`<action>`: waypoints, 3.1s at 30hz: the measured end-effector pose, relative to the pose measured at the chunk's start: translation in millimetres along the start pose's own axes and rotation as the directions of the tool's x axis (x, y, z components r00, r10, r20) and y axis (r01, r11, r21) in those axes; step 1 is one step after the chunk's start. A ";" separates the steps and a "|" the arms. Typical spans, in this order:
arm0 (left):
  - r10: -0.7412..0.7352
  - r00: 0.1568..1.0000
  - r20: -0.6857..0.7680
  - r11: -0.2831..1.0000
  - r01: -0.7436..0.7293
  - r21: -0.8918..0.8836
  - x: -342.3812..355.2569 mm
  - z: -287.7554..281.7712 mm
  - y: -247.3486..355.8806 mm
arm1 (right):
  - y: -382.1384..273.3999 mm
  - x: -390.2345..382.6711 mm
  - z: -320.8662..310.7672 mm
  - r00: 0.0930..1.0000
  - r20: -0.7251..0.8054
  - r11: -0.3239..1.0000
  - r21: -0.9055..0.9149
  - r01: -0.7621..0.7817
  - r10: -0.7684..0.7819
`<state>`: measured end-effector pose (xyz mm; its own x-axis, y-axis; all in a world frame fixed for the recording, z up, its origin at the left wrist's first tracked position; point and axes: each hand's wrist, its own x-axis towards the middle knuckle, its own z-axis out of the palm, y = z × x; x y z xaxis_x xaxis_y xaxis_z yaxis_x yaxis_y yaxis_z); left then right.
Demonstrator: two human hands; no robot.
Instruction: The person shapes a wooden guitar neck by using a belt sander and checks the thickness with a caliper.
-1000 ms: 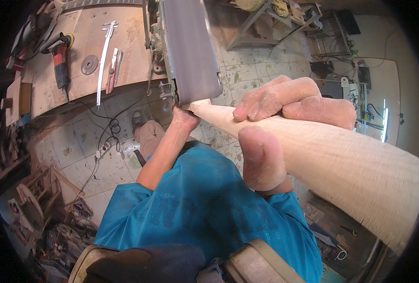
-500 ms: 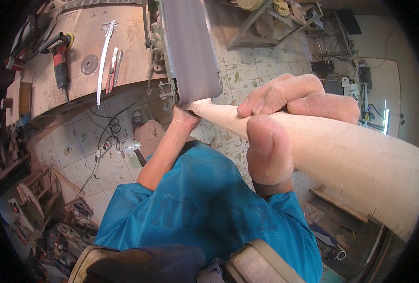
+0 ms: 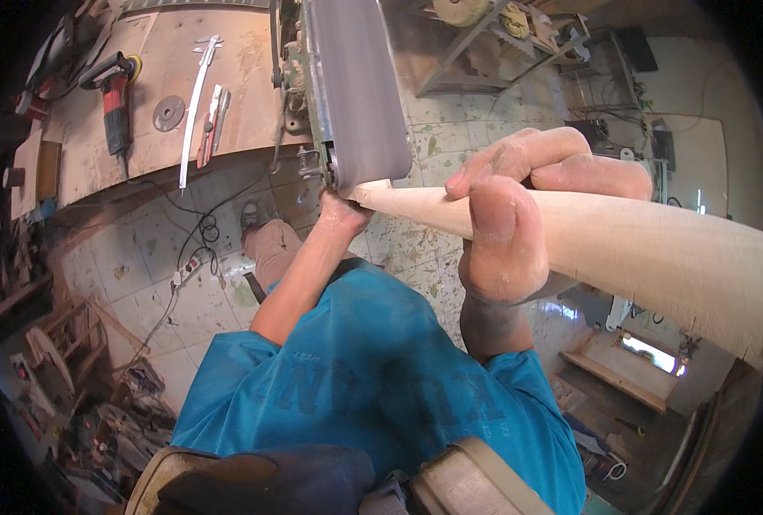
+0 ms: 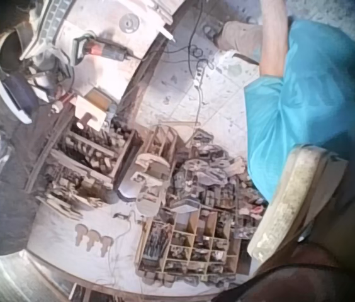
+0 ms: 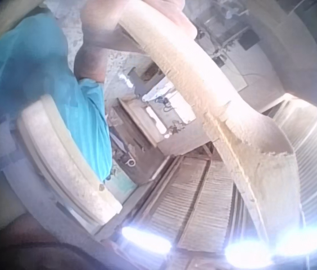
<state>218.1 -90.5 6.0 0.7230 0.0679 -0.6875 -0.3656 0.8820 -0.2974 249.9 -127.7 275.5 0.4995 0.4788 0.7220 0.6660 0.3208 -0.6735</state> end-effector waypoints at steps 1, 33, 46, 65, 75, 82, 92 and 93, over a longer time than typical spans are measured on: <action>-0.002 1.000 0.003 1.000 0.002 -0.009 0.6 0.3 -0.4 | 0.6 -0.1 -0.2 1.000 -0.005 1.000 0.008 0.000 0.000; 0.049 0.999 0.009 0.997 -0.048 -0.059 3.5 -10.6 7.3 | -4.2 -2.6 8.3 1.000 0.020 1.000 -0.024 0.011 -0.011; 0.039 0.998 0.049 0.999 -0.038 -0.026 0.5 -11.7 13.5 | -2.1 -0.2 19.2 1.000 -0.005 1.000 0.006 0.021 -0.021; 0.039 0.999 0.019 0.999 -0.039 -0.008 0.0 -4.5 8.5 | 0.1 1.6 13.1 0.998 0.048 0.999 0.005 0.041 -0.041; 0.044 0.999 -0.018 0.999 -0.043 0.017 2.5 -1.7 3.9 | 1.5 2.0 6.7 0.995 0.086 0.999 -0.008 0.044 -0.043; 0.045 0.999 -0.010 0.999 -0.045 -0.001 -1.7 1.2 2.6 | -0.8 3.5 -1.0 0.993 0.114 0.994 -0.105 0.039 -0.027; 0.243 0.969 0.052 0.951 -0.249 0.181 -40.2 -26.0 23.3 | -5.8 -34.2 -55.6 0.966 -0.053 0.917 0.333 -0.221 0.252; 0.282 0.957 0.059 0.940 -0.289 0.182 -50.0 -39.0 33.1 | -4.7 -52.2 -69.2 0.953 -0.053 0.881 0.400 -0.252 0.297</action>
<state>147.1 -82.9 4.8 0.6237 0.3417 -0.7030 -0.4459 0.8942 0.0390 259.1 -210.8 252.0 0.7032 0.5084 0.4969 0.2396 0.4886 -0.8390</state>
